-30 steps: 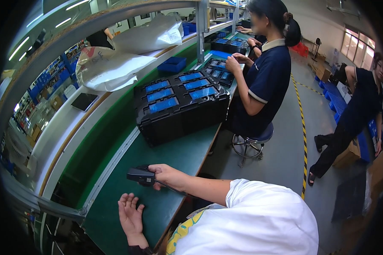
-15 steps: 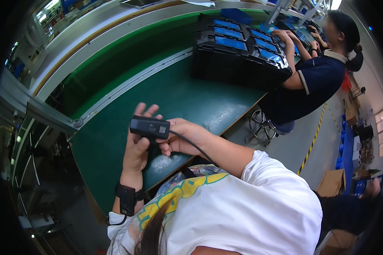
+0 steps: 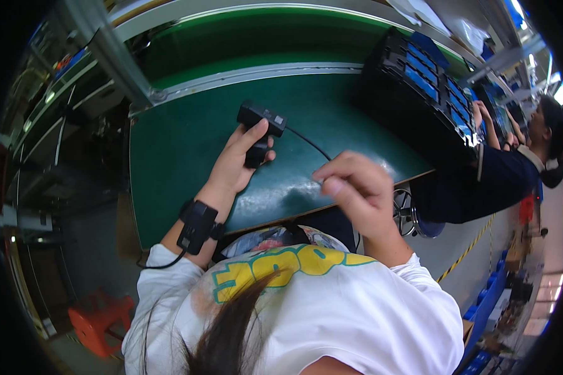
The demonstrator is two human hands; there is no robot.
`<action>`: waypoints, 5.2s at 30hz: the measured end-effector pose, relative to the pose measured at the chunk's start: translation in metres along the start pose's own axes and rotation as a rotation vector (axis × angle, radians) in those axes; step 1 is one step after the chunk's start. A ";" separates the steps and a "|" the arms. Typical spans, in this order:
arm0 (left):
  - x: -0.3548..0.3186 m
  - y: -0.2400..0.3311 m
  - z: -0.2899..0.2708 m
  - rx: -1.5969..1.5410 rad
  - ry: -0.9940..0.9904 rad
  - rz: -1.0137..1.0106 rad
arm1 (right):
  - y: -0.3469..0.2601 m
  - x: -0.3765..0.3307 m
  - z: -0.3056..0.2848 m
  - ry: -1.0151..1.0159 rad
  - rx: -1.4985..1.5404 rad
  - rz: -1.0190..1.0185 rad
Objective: The recorder puts on and adjusts several wrist-mounted electronics scanners while at a factory workstation.
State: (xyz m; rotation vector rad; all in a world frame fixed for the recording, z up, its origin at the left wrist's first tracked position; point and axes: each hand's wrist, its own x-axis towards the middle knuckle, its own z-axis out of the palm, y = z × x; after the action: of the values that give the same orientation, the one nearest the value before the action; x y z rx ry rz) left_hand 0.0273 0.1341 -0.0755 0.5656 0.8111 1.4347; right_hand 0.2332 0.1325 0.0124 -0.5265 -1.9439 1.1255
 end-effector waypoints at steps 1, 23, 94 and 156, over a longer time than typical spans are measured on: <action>-0.001 -0.001 -0.001 -0.046 -0.009 -0.031 | 0.003 0.002 0.005 -0.175 -0.012 -0.010; -0.016 0.002 0.088 0.199 -0.291 0.080 | 0.041 -0.008 0.020 0.391 0.949 0.429; -0.028 0.012 0.139 1.112 -0.423 0.715 | 0.030 0.036 -0.038 0.411 0.436 -0.094; -0.066 -0.057 0.119 0.464 -0.361 0.059 | 0.027 0.074 -0.036 0.592 0.918 0.303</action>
State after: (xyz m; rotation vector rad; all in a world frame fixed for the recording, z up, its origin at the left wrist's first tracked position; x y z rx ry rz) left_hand 0.1587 0.0794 -0.0354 1.1738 0.8398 1.1480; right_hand 0.2180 0.2154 0.0315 -0.5495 -0.7284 1.6588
